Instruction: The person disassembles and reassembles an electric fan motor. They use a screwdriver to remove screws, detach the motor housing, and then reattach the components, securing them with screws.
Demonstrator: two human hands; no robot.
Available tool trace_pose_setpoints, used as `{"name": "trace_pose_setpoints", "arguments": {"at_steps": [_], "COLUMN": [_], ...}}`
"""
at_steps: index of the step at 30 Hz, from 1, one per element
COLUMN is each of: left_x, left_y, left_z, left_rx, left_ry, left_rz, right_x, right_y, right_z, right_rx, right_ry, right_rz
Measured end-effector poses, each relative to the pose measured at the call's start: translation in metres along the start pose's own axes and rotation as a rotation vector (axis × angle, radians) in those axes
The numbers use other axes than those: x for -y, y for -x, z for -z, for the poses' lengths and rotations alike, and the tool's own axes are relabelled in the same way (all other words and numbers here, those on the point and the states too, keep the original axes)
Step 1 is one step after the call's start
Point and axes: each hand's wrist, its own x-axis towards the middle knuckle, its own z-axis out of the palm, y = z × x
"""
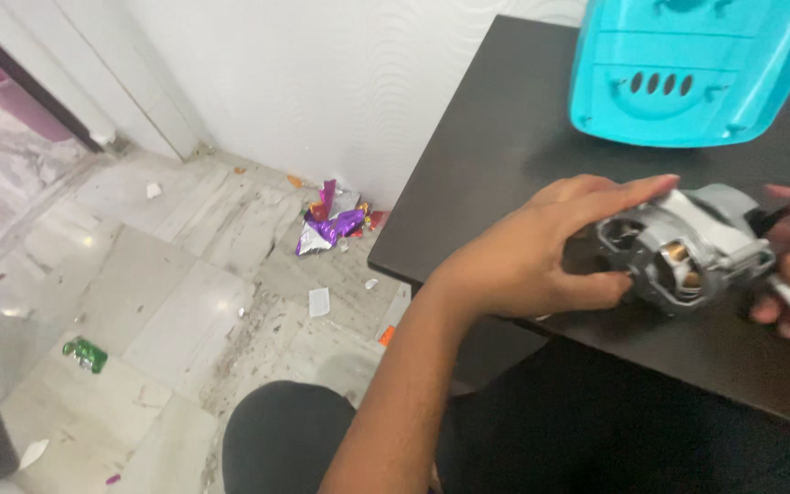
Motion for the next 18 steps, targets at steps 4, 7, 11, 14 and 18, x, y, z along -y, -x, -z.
{"name": "trace_pose_setpoints", "arguments": {"at_steps": [4, 7, 11, 14, 18], "left_x": [-0.012, -0.026, -0.034, -0.034, -0.031], "left_y": [-0.007, -0.006, -0.012, -0.016, -0.017], "left_z": [0.008, 0.014, 0.012, 0.010, 0.005], "left_rx": [0.017, 0.035, 0.015, -0.015, -0.025], "left_ry": [0.046, 0.026, 0.273, 0.216, 0.317], "left_rz": [0.147, 0.203, 0.312, 0.450, 0.454], "right_x": [0.030, 0.055, 0.077, 0.090, 0.104], "right_y": [-0.005, 0.004, 0.015, 0.019, 0.027], "right_z": [0.003, 0.008, 0.013, 0.014, 0.013], "right_rx": [0.020, -0.013, -0.068, -0.093, -0.159], "right_ry": [-0.063, -0.167, -0.202, -0.303, -0.143], "right_rz": [-0.046, -0.064, -0.173, -0.193, -0.023]}}
